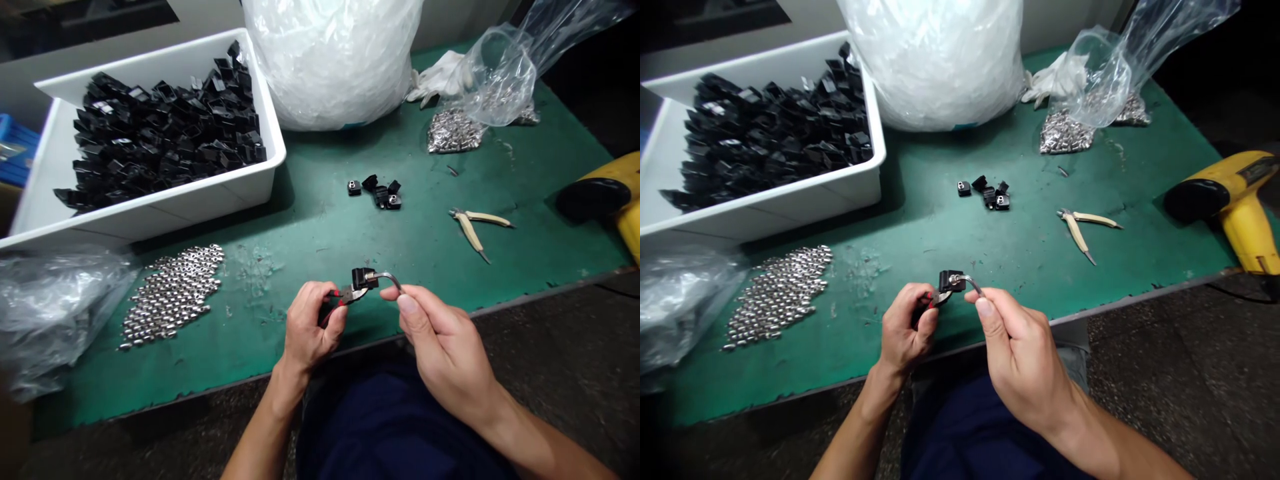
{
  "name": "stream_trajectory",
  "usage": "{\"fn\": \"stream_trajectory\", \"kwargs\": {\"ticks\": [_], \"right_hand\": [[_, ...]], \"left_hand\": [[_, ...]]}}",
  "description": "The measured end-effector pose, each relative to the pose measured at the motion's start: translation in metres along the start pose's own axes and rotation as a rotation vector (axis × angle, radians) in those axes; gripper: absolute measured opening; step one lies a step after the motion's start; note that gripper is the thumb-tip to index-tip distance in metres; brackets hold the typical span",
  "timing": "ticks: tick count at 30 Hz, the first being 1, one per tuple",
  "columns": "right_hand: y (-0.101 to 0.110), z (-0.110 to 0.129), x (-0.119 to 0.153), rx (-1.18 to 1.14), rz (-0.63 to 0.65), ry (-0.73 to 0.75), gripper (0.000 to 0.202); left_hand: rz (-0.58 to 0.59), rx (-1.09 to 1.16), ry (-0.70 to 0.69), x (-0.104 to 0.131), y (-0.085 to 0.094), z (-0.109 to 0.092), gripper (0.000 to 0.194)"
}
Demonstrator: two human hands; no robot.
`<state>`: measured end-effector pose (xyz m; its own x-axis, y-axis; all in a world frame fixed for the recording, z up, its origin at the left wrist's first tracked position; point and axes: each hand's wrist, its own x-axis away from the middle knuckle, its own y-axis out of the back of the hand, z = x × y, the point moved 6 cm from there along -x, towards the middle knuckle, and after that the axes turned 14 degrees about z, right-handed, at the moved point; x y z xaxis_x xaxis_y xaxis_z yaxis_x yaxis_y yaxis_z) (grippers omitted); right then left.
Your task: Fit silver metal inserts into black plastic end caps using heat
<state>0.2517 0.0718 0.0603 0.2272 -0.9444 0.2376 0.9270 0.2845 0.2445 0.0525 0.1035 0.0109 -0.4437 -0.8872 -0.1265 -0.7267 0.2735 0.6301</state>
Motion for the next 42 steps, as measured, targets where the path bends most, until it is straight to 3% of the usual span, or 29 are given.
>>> {"fn": "stream_trajectory", "kwargs": {"ticks": [17, 42], "right_hand": [[-0.022, -0.006, -0.010, -0.235, -0.153, 0.071, 0.029], [-0.062, -0.003, -0.034, -0.546, -0.275, 0.188, 0.030]], "left_hand": [[-0.060, 0.001, 0.091, 0.000, 0.000, 0.001, 0.018], [-0.230, -0.056, 0.192, 0.002, 0.001, 0.003, 0.027]]}}
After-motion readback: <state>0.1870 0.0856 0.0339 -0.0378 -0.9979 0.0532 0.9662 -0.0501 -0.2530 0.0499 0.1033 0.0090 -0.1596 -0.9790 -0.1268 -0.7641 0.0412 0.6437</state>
